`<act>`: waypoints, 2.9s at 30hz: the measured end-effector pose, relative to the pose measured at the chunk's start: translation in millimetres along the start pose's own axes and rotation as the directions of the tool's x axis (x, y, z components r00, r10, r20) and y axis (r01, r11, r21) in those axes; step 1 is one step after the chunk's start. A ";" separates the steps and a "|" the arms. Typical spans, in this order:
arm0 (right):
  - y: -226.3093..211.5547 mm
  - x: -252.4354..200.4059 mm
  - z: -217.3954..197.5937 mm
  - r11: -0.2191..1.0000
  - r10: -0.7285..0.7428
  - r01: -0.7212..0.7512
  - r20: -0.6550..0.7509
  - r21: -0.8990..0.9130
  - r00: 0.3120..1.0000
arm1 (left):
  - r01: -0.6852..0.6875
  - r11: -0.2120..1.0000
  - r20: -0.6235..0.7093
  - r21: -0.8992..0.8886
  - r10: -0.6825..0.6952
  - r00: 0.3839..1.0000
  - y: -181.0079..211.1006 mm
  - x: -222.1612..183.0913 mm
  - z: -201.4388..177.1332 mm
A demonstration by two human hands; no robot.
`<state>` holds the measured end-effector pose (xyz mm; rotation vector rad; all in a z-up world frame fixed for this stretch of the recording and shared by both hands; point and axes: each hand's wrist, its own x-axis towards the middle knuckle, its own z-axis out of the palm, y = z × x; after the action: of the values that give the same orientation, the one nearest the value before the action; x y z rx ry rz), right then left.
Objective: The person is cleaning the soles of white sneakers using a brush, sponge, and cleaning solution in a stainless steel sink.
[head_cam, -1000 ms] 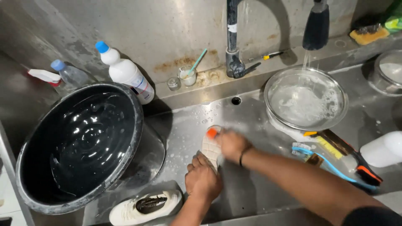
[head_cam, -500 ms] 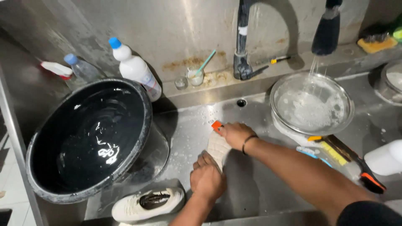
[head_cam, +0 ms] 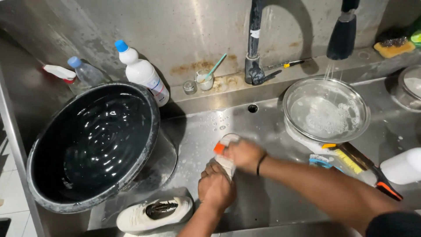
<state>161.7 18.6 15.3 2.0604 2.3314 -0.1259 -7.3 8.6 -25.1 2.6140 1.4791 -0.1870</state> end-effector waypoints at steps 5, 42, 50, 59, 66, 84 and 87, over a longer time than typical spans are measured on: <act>15.9 28.8 3.0 0.901 0.192 -0.234 0.148 0.365 0.970 | -0.003 0.999 -0.057 -0.046 0.000 0.998 1.7 2.9 -21.1; 52.5 -57.2 23.2 0.617 0.333 -0.550 0.447 0.563 0.830 | -0.289 0.957 0.576 0.001 0.236 0.783 15.3 75.5 -130.3; 40.8 -85.4 -44.2 0.710 0.255 -0.509 0.496 0.487 0.830 | -0.188 0.980 0.638 -0.062 0.184 0.748 21.6 78.5 -160.7; 43.4 -85.9 -12.6 0.810 0.234 -0.402 0.392 0.428 0.890 | -0.151 0.986 0.632 -0.076 0.165 0.757 20.1 83.1 -154.3; 60.8 -8.4 40.9 0.781 0.277 -0.378 0.266 0.497 0.923 | -0.200 0.980 0.626 -0.028 0.173 0.760 23.7 83.8 -152.1; 70.8 -19.6 72.8 0.508 0.318 -0.165 -0.007 0.846 0.948 | -0.228 0.974 0.645 -0.003 0.176 0.744 21.4 81.6 -136.6; 70.8 -39.7 35.3 0.533 0.328 -0.319 0.156 0.784 0.932 | -0.181 0.983 0.638 -0.043 0.166 0.752 24.8 81.4 -151.5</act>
<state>235.6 -14.9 -19.9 2.7962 1.9906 -1.4045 62.1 91.1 111.2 2.3063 0.9804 -0.9705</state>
